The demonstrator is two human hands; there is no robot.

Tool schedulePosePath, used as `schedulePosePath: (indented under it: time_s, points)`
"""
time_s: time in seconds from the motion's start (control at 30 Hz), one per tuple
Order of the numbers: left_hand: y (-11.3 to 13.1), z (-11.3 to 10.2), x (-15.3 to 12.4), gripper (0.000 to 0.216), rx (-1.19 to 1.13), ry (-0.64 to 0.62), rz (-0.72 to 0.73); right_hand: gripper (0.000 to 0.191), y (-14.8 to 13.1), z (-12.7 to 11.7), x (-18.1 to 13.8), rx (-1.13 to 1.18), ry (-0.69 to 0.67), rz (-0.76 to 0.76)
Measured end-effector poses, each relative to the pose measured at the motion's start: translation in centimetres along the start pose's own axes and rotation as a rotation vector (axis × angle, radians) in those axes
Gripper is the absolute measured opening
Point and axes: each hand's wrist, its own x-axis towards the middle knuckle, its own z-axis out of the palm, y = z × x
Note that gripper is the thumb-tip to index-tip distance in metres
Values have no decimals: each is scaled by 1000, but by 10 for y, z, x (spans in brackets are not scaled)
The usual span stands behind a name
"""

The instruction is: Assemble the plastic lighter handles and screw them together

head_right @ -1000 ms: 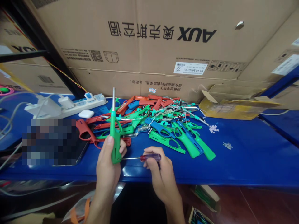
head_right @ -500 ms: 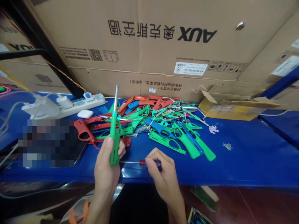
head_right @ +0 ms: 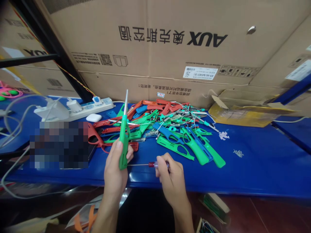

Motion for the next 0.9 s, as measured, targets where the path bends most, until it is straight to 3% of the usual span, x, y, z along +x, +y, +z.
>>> schedulePosePath:
  time_s: [0.2,0.43,0.57,0.7,0.9]
  points:
    - [-1,0,2,30,10,-9,15,33,3,3,1,305,-88,-86]
    - [-2,-1,1,28,20,-3,17,35,0,1,2,49,20,-27]
    - [-3,0,1,30,41,-13,20,14,2,4,2,203,41,-54]
    - [-3,0,2,32,57,-17,15,13,0,4,-2,355,-61,-83]
    - [-2,1,2,33,25,-15,19,13,-3,-3,-6,382,-188,-12]
